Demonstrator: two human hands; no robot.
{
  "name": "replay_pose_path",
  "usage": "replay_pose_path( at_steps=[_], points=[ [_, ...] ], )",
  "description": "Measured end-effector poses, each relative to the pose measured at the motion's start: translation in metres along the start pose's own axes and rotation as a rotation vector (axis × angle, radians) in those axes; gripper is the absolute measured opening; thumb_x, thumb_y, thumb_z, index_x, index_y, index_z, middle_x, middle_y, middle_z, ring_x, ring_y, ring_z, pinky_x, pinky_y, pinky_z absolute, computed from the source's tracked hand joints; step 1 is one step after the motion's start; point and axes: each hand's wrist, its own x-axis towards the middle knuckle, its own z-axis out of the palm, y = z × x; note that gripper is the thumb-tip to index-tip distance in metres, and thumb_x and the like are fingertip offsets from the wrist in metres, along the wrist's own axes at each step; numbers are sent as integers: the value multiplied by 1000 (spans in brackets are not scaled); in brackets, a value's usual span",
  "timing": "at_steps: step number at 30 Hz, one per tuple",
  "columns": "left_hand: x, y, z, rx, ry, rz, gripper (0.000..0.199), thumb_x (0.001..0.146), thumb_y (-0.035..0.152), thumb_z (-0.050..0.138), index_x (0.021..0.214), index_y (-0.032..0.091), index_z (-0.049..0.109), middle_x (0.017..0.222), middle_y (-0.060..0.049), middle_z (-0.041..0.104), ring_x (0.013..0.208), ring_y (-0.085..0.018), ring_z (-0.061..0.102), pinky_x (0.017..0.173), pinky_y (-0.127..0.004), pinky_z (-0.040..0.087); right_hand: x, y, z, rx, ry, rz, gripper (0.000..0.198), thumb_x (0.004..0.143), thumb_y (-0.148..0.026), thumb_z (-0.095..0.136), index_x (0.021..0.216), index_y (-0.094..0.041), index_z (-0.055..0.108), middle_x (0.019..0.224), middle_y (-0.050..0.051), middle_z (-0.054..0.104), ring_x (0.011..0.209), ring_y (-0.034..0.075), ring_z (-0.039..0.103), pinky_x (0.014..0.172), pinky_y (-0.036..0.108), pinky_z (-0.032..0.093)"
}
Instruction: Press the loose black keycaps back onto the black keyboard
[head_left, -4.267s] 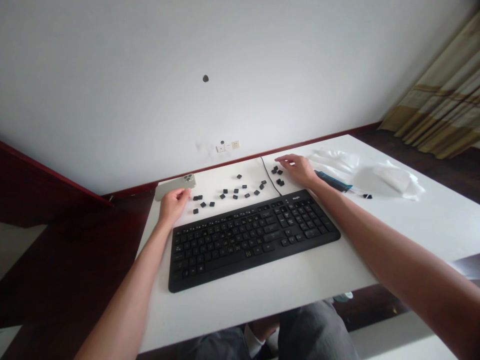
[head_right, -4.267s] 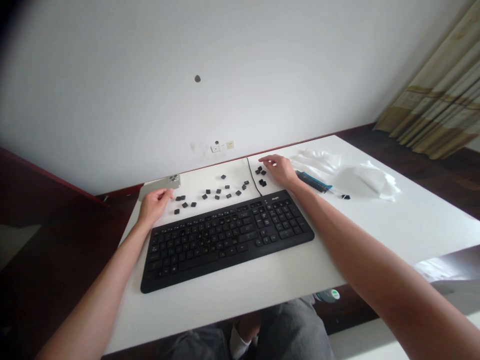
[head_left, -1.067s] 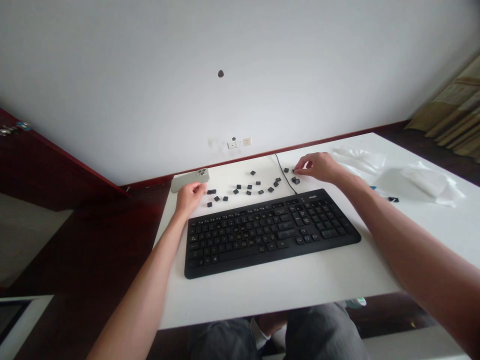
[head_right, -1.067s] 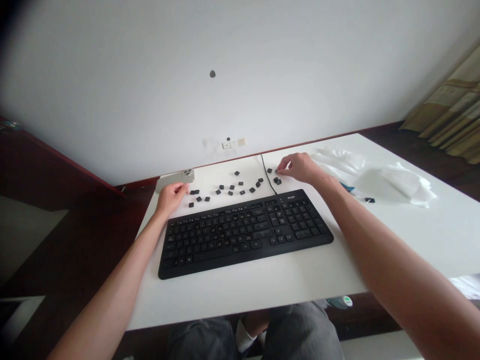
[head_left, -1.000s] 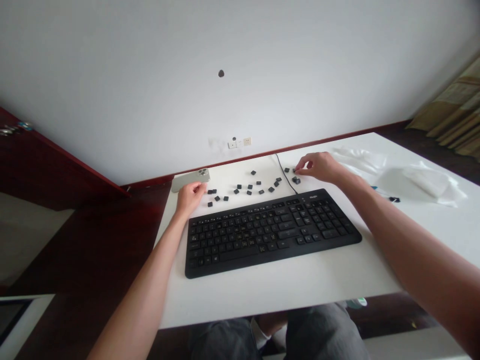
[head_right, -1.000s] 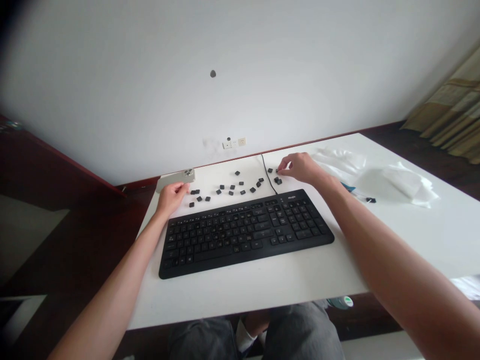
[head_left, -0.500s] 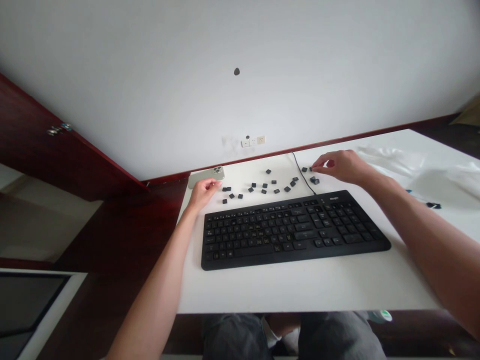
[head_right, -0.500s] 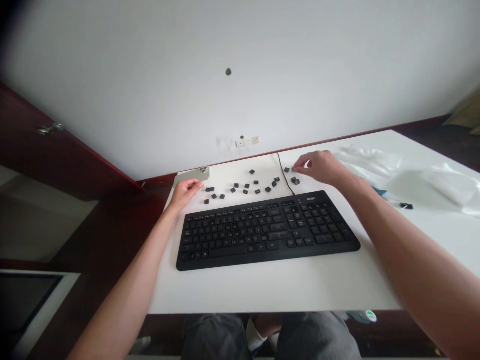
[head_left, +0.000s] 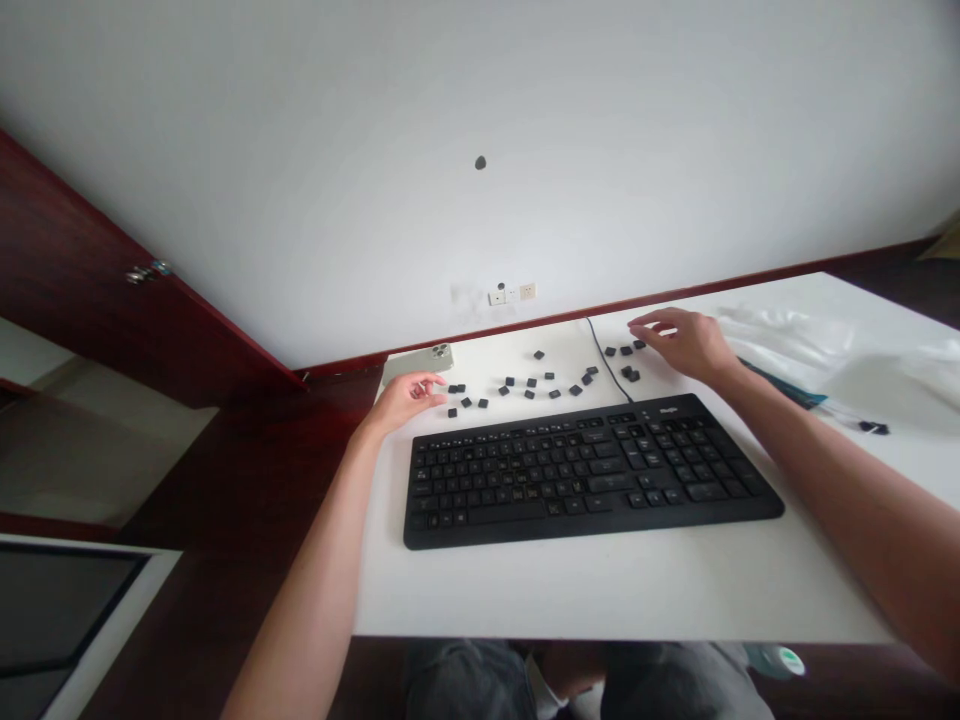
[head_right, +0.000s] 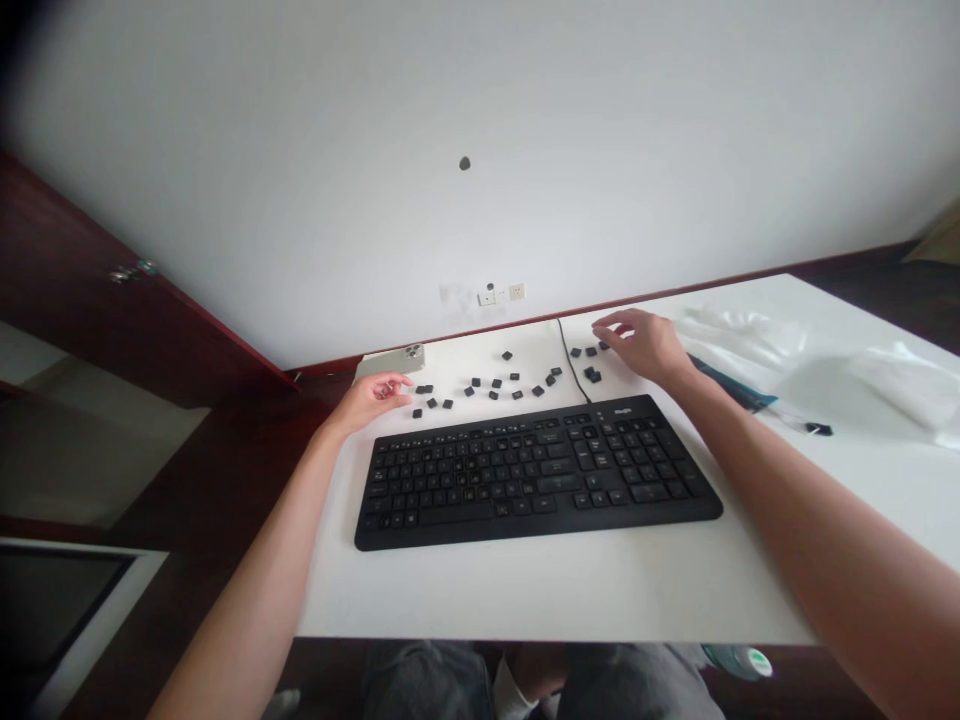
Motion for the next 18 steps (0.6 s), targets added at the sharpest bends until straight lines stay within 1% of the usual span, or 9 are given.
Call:
replay_pose_path(
  at_steps=[3, 5, 7, 9, 11, 13, 15, 18],
  points=[
    [-1, 2, -2, -3, -71, -33, 57, 73, 51, 91, 121, 22, 78, 93, -1, 59, 67, -10, 45, 63, -24, 39, -2, 1, 6, 52, 37, 67, 38, 89, -56, 66, 103, -25, 83, 105, 8, 82, 94, 32, 75, 88, 44, 56],
    [-3, 5, -4, -20, -117, -39, 65, 69, 49, 94, 126, 23, 76, 97, -1, 60, 66, -9, 44, 62, -24, 39, -2, 2, 8, 91, 65, 126, 42, 89, -59, 64, 101, -24, 83, 103, 9, 82, 97, 33, 74, 89, 44, 55],
    [-4, 9, -5, -43, -122, -37, 71, 66, 47, 96, 129, 23, 74, 97, 0, 60, 65, -9, 46, 62, -24, 40, -2, 3, 10, 134, 89, 154, 43, 89, -60, 63, 99, -24, 83, 104, 9, 82, 100, 33, 74, 90, 44, 55],
    [-6, 14, -4, -45, -74, -20, 63, 71, 51, 92, 124, 20, 75, 92, -1, 63, 67, -10, 51, 64, -24, 42, -2, 3, 9, 194, 101, 158, 43, 90, -59, 61, 100, -24, 83, 106, 9, 83, 101, 33, 74, 90, 43, 55],
    [-7, 23, -1, -35, 5, 13, 49, 83, 57, 81, 113, 18, 76, 91, -3, 68, 73, -15, 59, 70, -27, 47, -1, 3, 9, 242, 97, 162, 44, 92, -57, 59, 102, -22, 83, 108, 10, 83, 100, 32, 74, 90, 43, 54],
    [-9, 38, 7, -8, 53, 59, 45, 93, 60, 69, 105, 18, 77, 98, -8, 75, 85, -20, 66, 78, -30, 50, -1, 2, 8, 242, 86, 170, 45, 93, -56, 56, 103, -21, 83, 108, 11, 83, 99, 32, 75, 90, 43, 54],
    [-12, 56, 19, 78, 7, 125, 43, 96, 59, 66, 107, 20, 79, 108, -9, 78, 94, -22, 69, 87, -33, 51, -1, 1, 8, 209, 82, 163, 46, 94, -55, 55, 103, -21, 83, 106, 11, 83, 100, 33, 75, 90, 43, 54],
    [-20, 85, 39, 233, -130, 184, 41, 95, 59, 69, 114, 25, 80, 105, -6, 79, 92, -22, 70, 87, -34, 52, -2, 0, 8, 172, 89, 148, 45, 95, -54, 53, 101, -21, 83, 104, 11, 83, 100, 33, 75, 90, 43, 54]
  ],
)
